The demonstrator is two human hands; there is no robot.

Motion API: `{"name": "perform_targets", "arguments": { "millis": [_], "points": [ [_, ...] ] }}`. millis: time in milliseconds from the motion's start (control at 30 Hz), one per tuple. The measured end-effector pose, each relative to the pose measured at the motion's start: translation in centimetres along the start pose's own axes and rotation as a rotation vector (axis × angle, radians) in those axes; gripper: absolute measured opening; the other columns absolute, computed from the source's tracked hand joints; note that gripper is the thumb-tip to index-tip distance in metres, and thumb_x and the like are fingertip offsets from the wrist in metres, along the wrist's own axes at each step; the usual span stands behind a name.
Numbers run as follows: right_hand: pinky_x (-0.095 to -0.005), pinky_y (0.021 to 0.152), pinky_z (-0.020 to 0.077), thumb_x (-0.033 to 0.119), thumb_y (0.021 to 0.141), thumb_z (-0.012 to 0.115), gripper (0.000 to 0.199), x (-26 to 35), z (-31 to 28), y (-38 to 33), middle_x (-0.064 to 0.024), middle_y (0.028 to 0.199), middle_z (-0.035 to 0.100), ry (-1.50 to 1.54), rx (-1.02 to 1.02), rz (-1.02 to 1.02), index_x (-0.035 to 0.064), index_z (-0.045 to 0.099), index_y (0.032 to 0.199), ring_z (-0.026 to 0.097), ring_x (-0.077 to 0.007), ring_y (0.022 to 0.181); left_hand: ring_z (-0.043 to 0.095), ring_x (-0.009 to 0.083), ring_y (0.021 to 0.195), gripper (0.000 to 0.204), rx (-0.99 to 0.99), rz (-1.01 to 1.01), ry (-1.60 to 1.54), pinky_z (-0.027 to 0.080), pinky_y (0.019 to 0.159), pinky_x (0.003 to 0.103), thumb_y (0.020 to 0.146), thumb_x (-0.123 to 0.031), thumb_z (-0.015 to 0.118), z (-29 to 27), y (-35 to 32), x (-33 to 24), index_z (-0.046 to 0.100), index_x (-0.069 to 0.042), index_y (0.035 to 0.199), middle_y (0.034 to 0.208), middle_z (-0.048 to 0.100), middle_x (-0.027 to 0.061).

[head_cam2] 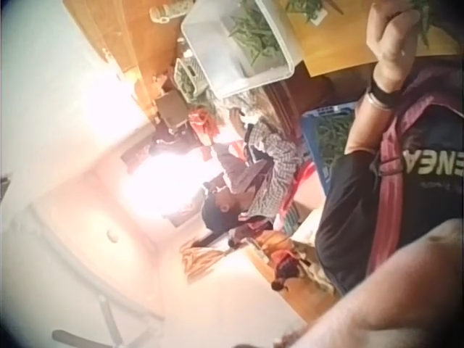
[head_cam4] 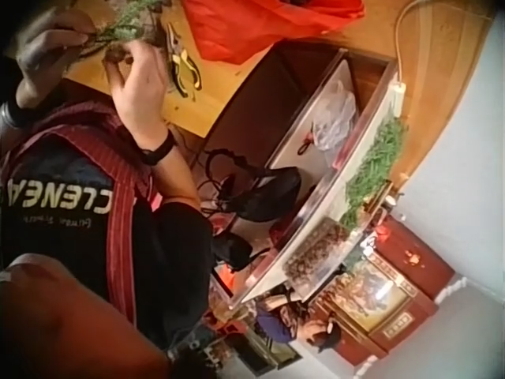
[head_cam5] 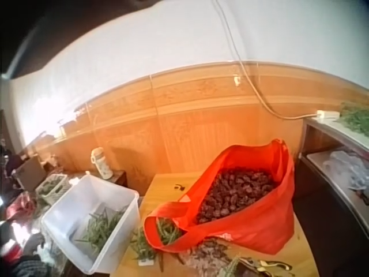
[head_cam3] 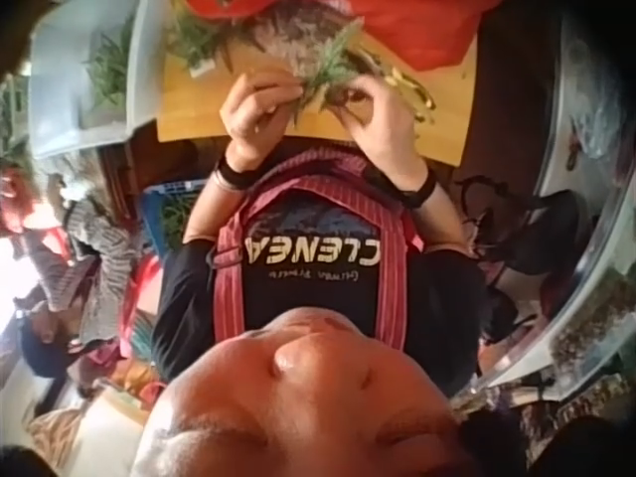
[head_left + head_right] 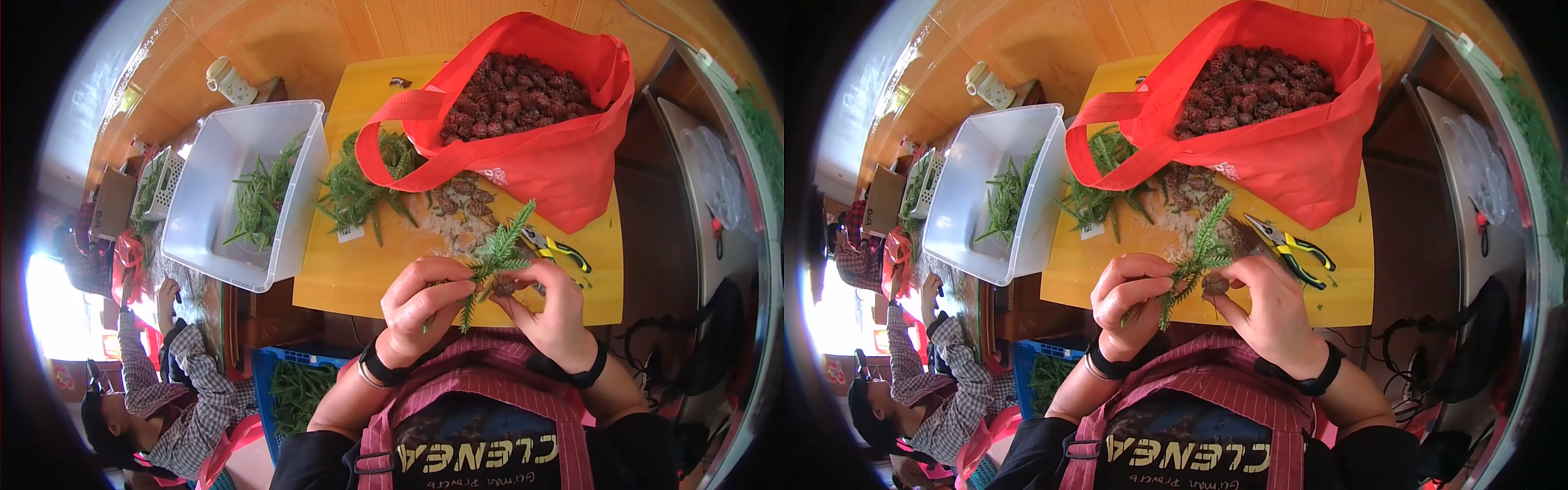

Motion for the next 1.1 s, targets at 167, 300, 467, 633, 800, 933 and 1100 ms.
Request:
{"name": "perform_targets", "arguments": {
  "millis": [167, 300, 467, 633, 800, 933, 1100],
  "points": [
    [-0.0307, 0.063, 0.0499, 0.002, 0.063, 0.08, 0.067, 0.4, -0.4, 0.2, -0.0118, 0.084, 0.064, 0.019, -0.091, -0.049, 0.0017, 0.045, 0.12, 0.064, -0.0206, 0.072, 0.062, 0.0251, 0.075, 0.035, 0.008, -0.058, -0.045, 0.051, 0.064, 0.031, 0.059, 0.016, 0.064, 0.2, 0.2, 0.4, 0.061, -0.001, 0.089, 0.086, 0.061, 0.012],
    [-0.0304, 0.065, 0.0504, -0.001, 0.061, 0.08, 0.073, 1.4, -0.4, 1.1, -0.012, 0.088, 0.065, -0.077, -0.002, -0.086, 0.0009, 0.046, 0.125, 0.064, -0.0213, 0.072, 0.063, 0.0253, 0.076, 0.034, 0.027, -0.152, -0.084, 0.051, 0.065, 0.03, 0.059, 0.017, 0.062, 0.5, 0.1, 1.1, 0.061, -0.002, 0.088, 0.085, 0.062, 0.0112],
    [-0.0296, 0.065, 0.0503, -0.003, 0.061, 0.077, 0.059, 1.3, 0.2, 2.1, -0.0114, 0.092, 0.065, -0.079, 0.085, 0.03, 0.0019, 0.057, 0.117, 0.064, -0.0205, 0.073, 0.063, 0.0245, 0.078, 0.031, 0.031, -0.219, -0.121, 0.051, 0.067, 0.03, 0.06, 0.015, 0.065, 0.7, 0.0, 1.8, 0.06, -0.002, 0.086, 0.083, 0.063, 0.0108],
    [-0.0288, 0.064, 0.0505, -0.001, 0.062, 0.077, 0.05, 0.8, 0.0, 2.2, -0.0115, 0.093, 0.066, 0.002, 0.034, 0.061, 0.0014, 0.06, 0.109, 0.065, -0.0191, 0.071, 0.06, 0.019, 0.082, 0.023, 0.072, -0.411, -0.224, 0.048, 0.072, 0.027, 0.069, 0.011, 0.069, 1.3, -0.2, 2.9, 0.057, -0.001, 0.085, 0.088, 0.06, 0.0108],
    [-0.0287, 0.064, 0.0513, -0.001, 0.062, 0.076, 0.045, 0.9, 0.0, 2.5, -0.0116, 0.093, 0.067, 0.029, 0.012, 0.05, 0.0008, 0.06, 0.104, 0.065, -0.0194, 0.071, 0.056, 0.0177, 0.083, 0.022, 0.127, -0.437, -0.161, 0.046, 0.073, 0.027, 0.071, 0.011, 0.065, 1.8, -0.2, 2.8, 0.056, -0.001, 0.086, 0.089, 0.057, 0.0105],
    [-0.0286, 0.064, 0.0516, -0.003, 0.062, 0.076, 0.041, 1.3, -0.2, 2.6, -0.0113, 0.092, 0.067, 0.012, 0.022, 0.019, 0.0004, 0.06, 0.101, 0.066, -0.0202, 0.072, 0.055, 0.0187, 0.085, 0.025, 0.061, -0.446, -0.265, 0.046, 0.073, 0.028, 0.069, 0.011, 0.067, 2.0, -0.8, 2.7, 0.053, -0.002, 0.084, 0.09, 0.055, 0.0101],
    [-0.0282, 0.064, 0.0515, -0.005, 0.062, 0.074, 0.039, 1.1, 0.1, 2.5, -0.0111, 0.091, 0.067, 0.026, 0.064, 0.078, 0.0002, 0.061, 0.098, 0.066, -0.0204, 0.073, 0.055, 0.0198, 0.086, 0.031, 0.111, -0.331, -0.21, 0.047, 0.074, 0.029, 0.065, 0.009, 0.073, 2.1, -0.5, 2.3, 0.051, -0.003, 0.083, 0.091, 0.054, 0.01]
  ]
}}
Point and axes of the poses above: each hand's wrist, its own y-axis towards the middle knuckle, its own z-axis out of the palm, x = y × z, the point moved 8 cm from there along y, towards the middle knuckle
